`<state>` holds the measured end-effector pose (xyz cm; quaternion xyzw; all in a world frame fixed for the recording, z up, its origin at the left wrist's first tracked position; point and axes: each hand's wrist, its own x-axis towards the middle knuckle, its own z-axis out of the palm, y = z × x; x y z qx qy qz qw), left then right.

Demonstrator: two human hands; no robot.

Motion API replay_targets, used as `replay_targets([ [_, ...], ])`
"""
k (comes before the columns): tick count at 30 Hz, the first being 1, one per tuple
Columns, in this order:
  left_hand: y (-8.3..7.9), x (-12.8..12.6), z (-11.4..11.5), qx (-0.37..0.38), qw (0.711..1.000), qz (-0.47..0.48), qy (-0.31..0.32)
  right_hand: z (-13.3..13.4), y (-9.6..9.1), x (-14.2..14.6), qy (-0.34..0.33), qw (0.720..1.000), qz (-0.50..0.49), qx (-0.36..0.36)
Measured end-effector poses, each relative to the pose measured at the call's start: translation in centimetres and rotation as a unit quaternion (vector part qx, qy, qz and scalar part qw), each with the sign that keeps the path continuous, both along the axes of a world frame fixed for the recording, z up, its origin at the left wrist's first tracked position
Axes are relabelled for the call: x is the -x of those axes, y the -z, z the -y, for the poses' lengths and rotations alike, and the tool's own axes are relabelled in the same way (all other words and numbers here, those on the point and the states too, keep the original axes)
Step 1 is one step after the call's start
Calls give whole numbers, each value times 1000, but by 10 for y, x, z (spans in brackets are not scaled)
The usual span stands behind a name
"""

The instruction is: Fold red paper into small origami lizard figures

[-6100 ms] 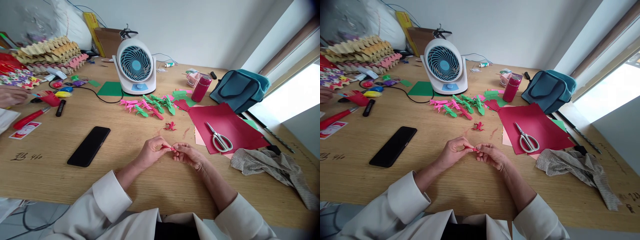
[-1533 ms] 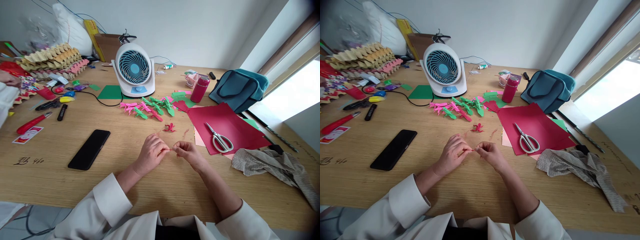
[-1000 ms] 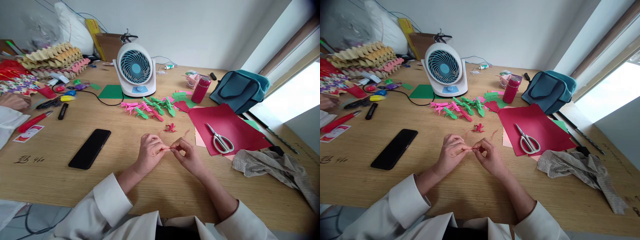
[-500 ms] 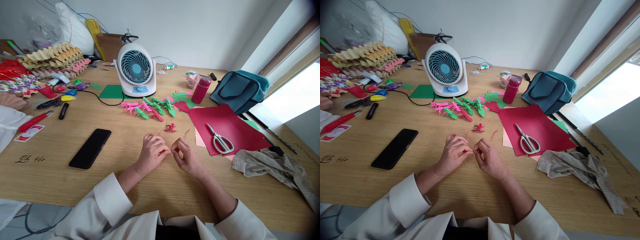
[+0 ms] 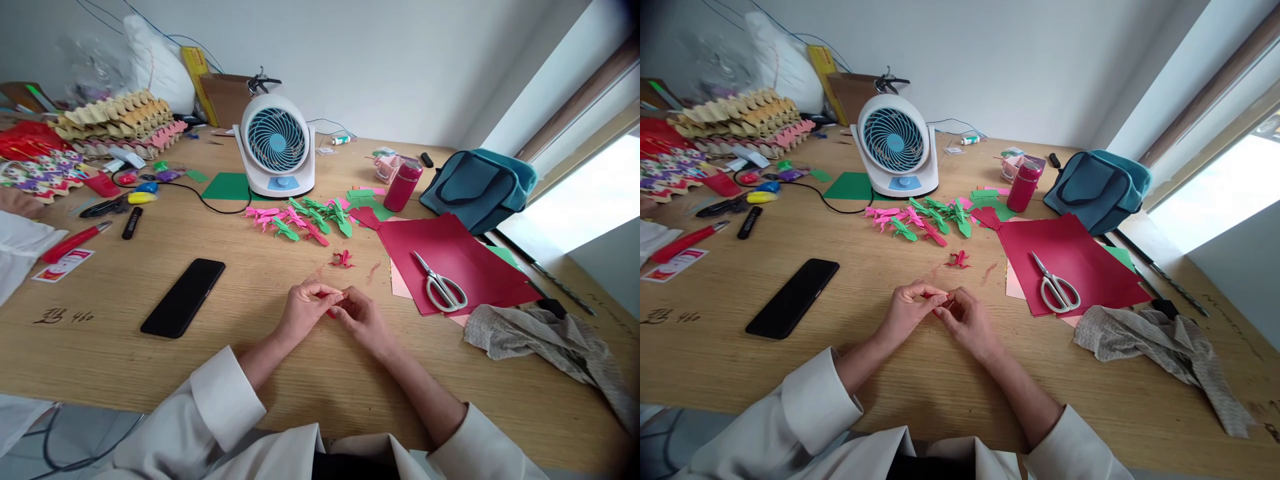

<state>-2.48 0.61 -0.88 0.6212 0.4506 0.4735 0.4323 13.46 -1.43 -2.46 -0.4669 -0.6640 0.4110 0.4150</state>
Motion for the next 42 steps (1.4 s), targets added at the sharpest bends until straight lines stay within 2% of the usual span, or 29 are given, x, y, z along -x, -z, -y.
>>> replay_targets([
  [4, -1, -3, 4, 9, 999, 20, 33, -1, 8, 3, 18, 997, -66, 37],
  [9, 3, 0, 1, 42, 994, 85, 48, -6, 7, 0, 22, 985, -155, 73],
  [12, 8, -1, -2, 78, 989, 123, 38, -5, 4, -1, 55, 987, -145, 52],
  [17, 13, -2, -4, 98, 987, 123, 37, -3, 2, -2, 87, 994, -66, 5],
  [24, 12, -1, -6, 118, 983, 136, 41, -6, 4, 0, 69, 979, -178, 68],
  [29, 10, -2, -4, 117, 981, 144, 55, -6, 3, 0, 70, 976, -193, 72],
  [33, 11, -1, -2, 96, 987, 114, 55, -6, -1, 2, 43, 969, -223, 95],
  [38, 16, 1, -4, 61, 995, 69, 28, -6, -2, 3, 50, 963, -235, 121],
  [42, 17, 1, -5, 76, 994, 83, 15, -6, -3, 3, 50, 963, -234, 126],
])
